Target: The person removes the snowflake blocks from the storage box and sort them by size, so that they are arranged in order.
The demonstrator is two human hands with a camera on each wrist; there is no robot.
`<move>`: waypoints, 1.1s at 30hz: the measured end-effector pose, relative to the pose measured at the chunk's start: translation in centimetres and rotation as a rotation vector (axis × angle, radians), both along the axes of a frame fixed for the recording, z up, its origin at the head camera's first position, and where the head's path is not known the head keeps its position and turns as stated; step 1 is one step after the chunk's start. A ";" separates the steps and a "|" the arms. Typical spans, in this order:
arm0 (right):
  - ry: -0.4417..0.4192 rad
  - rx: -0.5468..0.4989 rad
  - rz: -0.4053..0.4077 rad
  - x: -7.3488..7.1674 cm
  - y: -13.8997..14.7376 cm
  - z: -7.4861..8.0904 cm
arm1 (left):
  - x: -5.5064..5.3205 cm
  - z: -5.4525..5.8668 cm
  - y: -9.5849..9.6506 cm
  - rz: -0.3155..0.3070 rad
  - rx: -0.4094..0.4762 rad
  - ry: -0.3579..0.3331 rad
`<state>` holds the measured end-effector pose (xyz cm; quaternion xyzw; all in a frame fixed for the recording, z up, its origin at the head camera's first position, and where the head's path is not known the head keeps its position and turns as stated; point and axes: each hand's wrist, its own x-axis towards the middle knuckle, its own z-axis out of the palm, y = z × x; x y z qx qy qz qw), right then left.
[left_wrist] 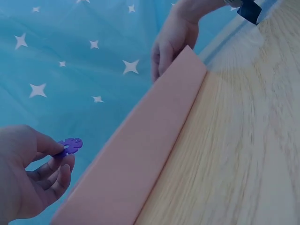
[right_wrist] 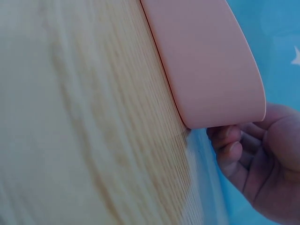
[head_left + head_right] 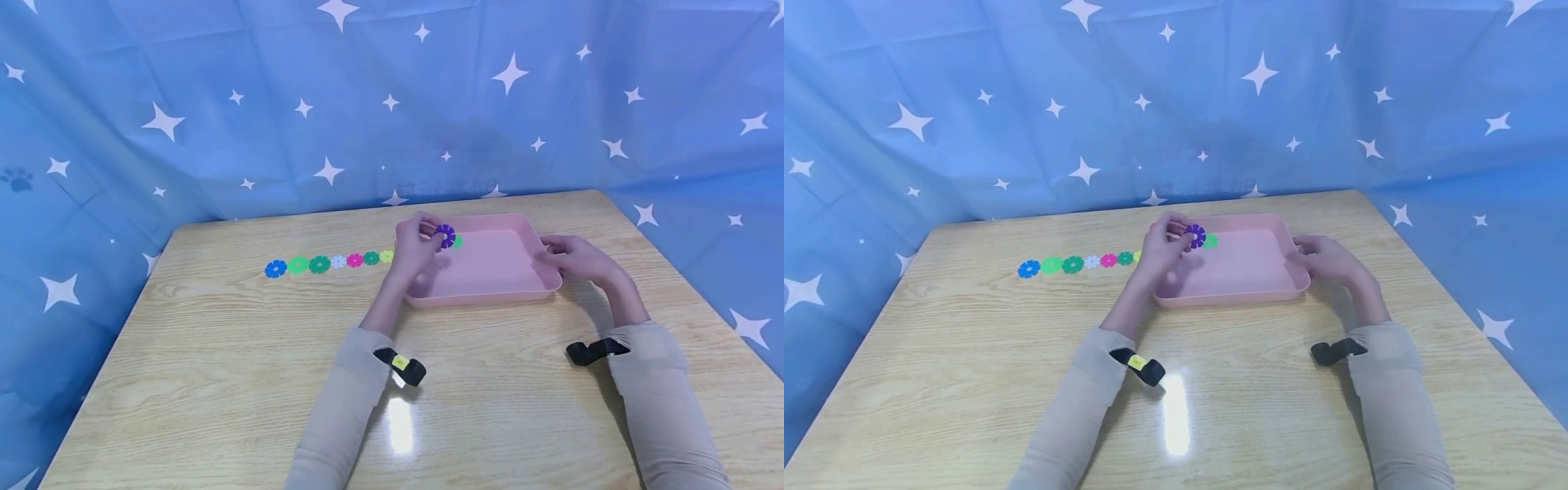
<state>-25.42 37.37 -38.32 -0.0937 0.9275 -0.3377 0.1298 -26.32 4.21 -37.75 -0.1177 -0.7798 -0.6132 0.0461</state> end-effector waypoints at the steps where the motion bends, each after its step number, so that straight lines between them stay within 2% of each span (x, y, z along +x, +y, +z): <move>1: -0.002 -0.003 0.001 0.1 0.0 0.1 | 0.1 0.2 -0.3 -0.004 0.004 0.005; 8: 0.003 -0.030 0.014 0.4 -0.1 0.6 | 0.7 0.9 -2.7 -0.015 0.027 -0.020; 16: 0.002 -0.034 0.017 0.3 -0.1 0.5 | 0.4 0.4 -6.0 0.043 0.010 -0.067; 22: -0.001 -0.048 0.020 0.2 -0.1 0.3 | 0.5 0.3 -8.3 0.033 0.041 -0.050; 26: 0.004 -0.052 0.020 0.2 -0.1 0.3 | 0.5 0.1 -9.4 0.034 0.026 -0.038; 33: 0.001 -0.049 0.017 0.4 -0.1 0.4 | 1.0 0.2 -11.5 0.057 0.008 -0.086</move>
